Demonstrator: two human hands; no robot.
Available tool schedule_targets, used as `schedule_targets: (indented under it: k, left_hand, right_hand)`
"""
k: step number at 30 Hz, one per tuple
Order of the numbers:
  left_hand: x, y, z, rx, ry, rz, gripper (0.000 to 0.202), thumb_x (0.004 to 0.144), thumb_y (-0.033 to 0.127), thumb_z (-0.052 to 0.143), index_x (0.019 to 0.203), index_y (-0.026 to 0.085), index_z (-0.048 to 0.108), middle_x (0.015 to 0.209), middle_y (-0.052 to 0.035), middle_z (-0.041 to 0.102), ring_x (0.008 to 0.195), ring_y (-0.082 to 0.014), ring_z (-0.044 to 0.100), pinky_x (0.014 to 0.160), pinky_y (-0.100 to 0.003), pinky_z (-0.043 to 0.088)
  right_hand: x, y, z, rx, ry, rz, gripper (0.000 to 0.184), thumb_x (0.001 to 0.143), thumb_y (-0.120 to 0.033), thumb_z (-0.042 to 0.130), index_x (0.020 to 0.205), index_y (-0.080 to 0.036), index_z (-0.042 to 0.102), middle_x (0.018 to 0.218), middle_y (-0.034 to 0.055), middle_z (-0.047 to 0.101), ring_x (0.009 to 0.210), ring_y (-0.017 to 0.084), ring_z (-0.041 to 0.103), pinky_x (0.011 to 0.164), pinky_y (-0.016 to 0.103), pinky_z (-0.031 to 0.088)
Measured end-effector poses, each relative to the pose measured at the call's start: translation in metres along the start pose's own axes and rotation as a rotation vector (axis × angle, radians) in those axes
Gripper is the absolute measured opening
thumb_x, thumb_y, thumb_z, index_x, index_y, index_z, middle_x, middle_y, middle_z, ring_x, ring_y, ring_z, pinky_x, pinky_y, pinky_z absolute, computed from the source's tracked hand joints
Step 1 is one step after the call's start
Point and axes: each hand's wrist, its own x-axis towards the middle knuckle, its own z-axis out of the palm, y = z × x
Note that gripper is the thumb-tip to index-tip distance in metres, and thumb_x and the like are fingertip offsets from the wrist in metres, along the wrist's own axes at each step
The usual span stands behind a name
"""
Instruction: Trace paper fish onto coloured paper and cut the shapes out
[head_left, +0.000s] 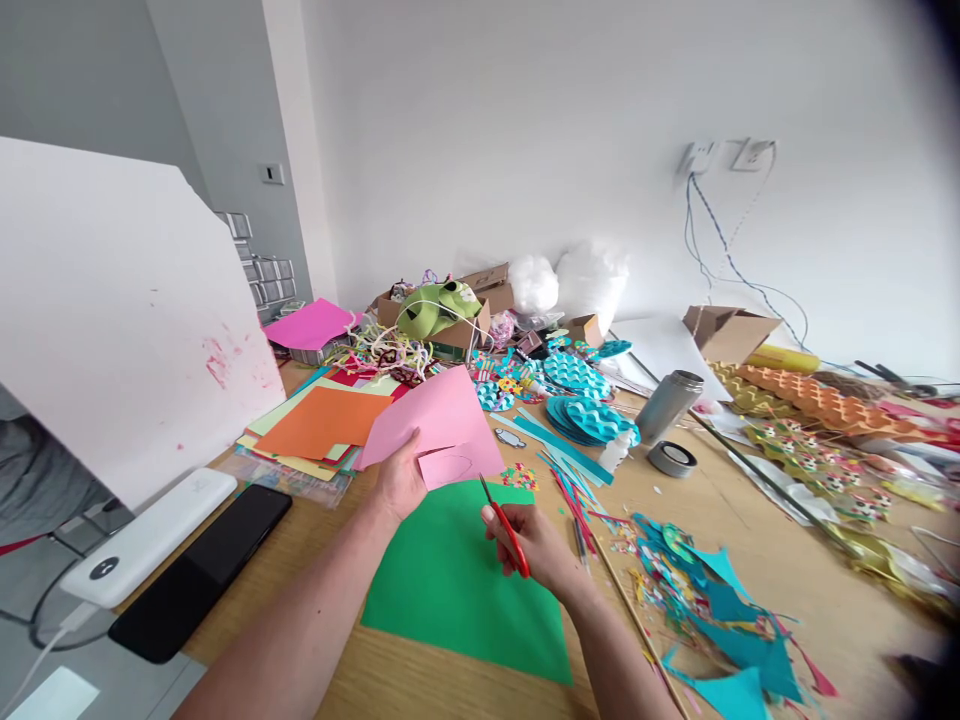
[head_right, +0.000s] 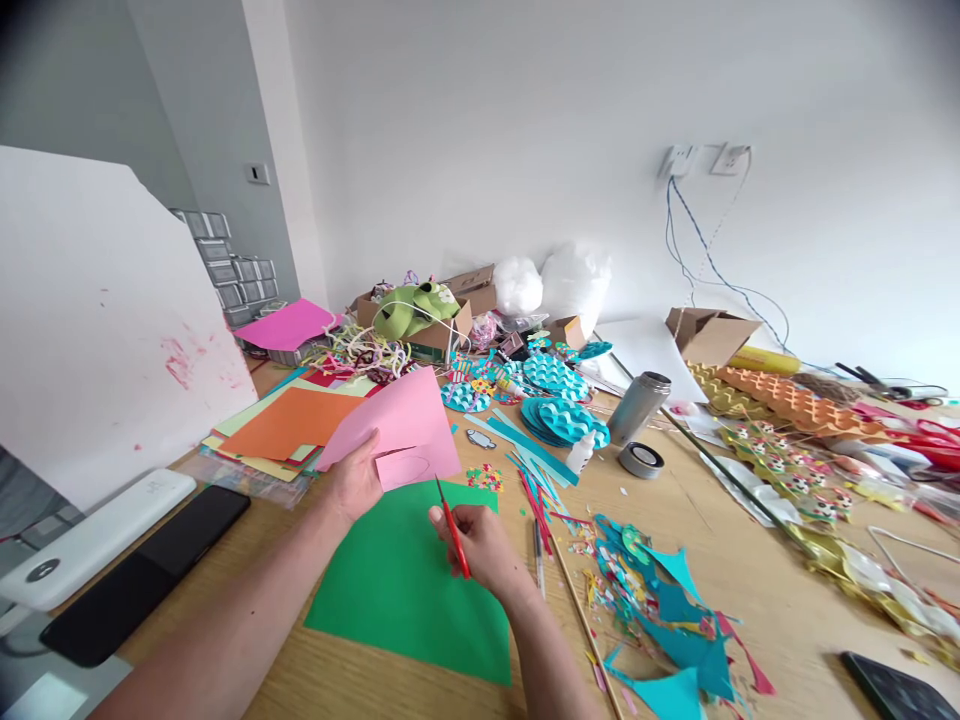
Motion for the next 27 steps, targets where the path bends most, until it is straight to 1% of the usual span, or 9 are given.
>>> schedule_targets:
  k: [5,10,13,17,22,27]
  left_hand:
    - [0.0014,-0.0013,-0.0022,-0.022,-0.016,0.002,0.043,0.092,0.031,0.047,0.125,0.004,0.053,0.113,-0.0185,0.067,0.112,-0.0300,0.060,0.101,-0.046,0.043]
    - [0.0026,-0.0009,-0.0057,-0.053,-0.054,0.005,0.047,0.093,0.031,0.046,0.130,0.004,0.048,0.115,-0.0192,0.066,0.111,-0.0301,0.060,0.101,-0.048,0.042]
    - [0.0023,-0.0001,-0.0059,-0.067,-0.042,0.016,0.047,0.092,0.030,0.046,0.132,0.004,0.047,0.116,-0.0190,0.065,0.111,-0.0302,0.060,0.102,-0.048,0.041]
    - [0.0013,-0.0015,-0.0041,-0.067,-0.045,0.011,0.047,0.092,0.029,0.046,0.132,0.004,0.047,0.116,-0.0188,0.065,0.111,-0.0306,0.060,0.102,-0.048,0.042]
    - [0.0002,-0.0053,-0.0018,-0.064,-0.055,-0.007,0.044,0.092,0.029,0.046,0.129,0.004,0.051,0.113,-0.0185,0.067,0.109,-0.0310,0.061,0.101,-0.048,0.042]
    - [0.0015,-0.0063,-0.0031,-0.074,-0.030,-0.020,0.044,0.092,0.029,0.047,0.128,0.004,0.051,0.112,-0.0182,0.067,0.108,-0.0305,0.062,0.101,-0.048,0.043]
  right_hand:
    - [-0.0001,-0.0019,0.0016,0.053,0.004,0.019,0.059,0.075,-0.074,0.046,0.066,-0.017,0.054,0.045,-0.0004,0.055,0.038,0.012,0.052,0.037,0.020,0.031]
    - [-0.0015,-0.0030,0.0020,0.058,-0.005,0.027,0.059,0.074,-0.074,0.047,0.065,-0.016,0.054,0.045,-0.0003,0.055,0.037,0.012,0.052,0.036,0.020,0.031]
    - [-0.0015,-0.0030,0.0023,0.039,-0.005,0.030,0.058,0.075,-0.073,0.047,0.064,-0.017,0.053,0.044,-0.0006,0.054,0.037,0.012,0.052,0.036,0.020,0.031]
    - [-0.0005,-0.0032,0.0035,0.020,0.021,0.051,0.056,0.075,-0.072,0.048,0.062,-0.017,0.053,0.043,-0.0012,0.053,0.036,0.012,0.051,0.036,0.021,0.032]
    - [0.0014,-0.0025,0.0036,0.044,0.054,0.069,0.056,0.075,-0.071,0.048,0.063,-0.017,0.053,0.044,-0.0015,0.054,0.037,0.012,0.052,0.037,0.021,0.033]
    - [-0.0002,-0.0022,0.0021,0.034,0.046,0.073,0.056,0.075,-0.072,0.048,0.064,-0.017,0.054,0.044,-0.0013,0.054,0.037,0.012,0.053,0.037,0.020,0.033]
